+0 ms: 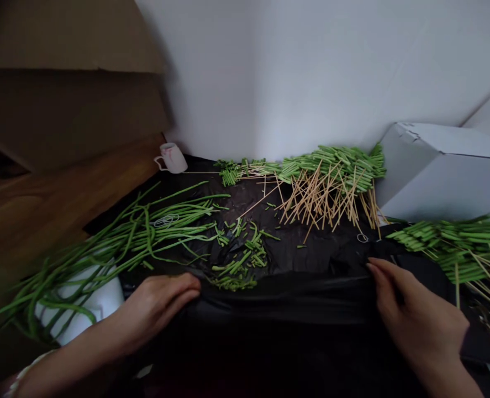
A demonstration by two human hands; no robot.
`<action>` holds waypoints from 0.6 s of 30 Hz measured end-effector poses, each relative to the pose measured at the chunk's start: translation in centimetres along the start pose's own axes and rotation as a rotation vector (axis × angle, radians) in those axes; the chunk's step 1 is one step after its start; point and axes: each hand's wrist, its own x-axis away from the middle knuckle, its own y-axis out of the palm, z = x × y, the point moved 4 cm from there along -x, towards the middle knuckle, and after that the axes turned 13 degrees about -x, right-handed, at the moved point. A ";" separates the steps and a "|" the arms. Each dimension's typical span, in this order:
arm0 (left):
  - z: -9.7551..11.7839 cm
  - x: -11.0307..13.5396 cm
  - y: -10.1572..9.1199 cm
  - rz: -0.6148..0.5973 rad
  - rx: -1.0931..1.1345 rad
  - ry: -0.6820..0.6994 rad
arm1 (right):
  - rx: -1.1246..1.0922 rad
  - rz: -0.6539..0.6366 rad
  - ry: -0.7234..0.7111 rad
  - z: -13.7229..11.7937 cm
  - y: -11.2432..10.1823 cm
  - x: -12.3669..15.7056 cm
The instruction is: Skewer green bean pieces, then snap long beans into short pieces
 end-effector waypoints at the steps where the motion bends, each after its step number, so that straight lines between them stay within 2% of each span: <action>1: 0.2 0.0 0.6 -0.109 0.047 0.023 | 0.069 -0.011 -0.004 0.2 0.5 0.2; 3: 0.6 0.0 1.8 -0.282 0.119 0.067 | 0.143 -0.038 -0.084 0.0 1.6 0.6; 4: 0.7 0.0 2.3 -0.329 0.132 0.083 | 0.162 -0.072 -0.141 -0.1 2.3 0.8; 6: 0.7 -0.3 2.8 -0.355 0.129 0.107 | 0.205 -0.121 -0.227 -0.1 3.3 1.4; 9: 0.4 -1.2 3.1 -0.349 0.138 0.129 | 0.224 -0.255 -0.263 0.5 4.4 2.1; 12: -0.4 -2.2 3.2 -0.257 0.143 0.118 | 0.209 -0.313 -0.295 0.5 4.2 2.0; 14: -1.2 -2.8 3.4 -0.109 0.070 0.098 | 0.200 -0.268 -0.337 -1.2 3.3 1.2; 16: -1.7 -3.2 4.0 0.013 -0.053 0.127 | 0.144 -0.219 -0.396 -4.6 2.7 0.1; 18: -1.8 -3.7 4.7 0.055 -0.127 0.202 | 0.038 -0.185 -0.477 -9.2 2.8 -0.6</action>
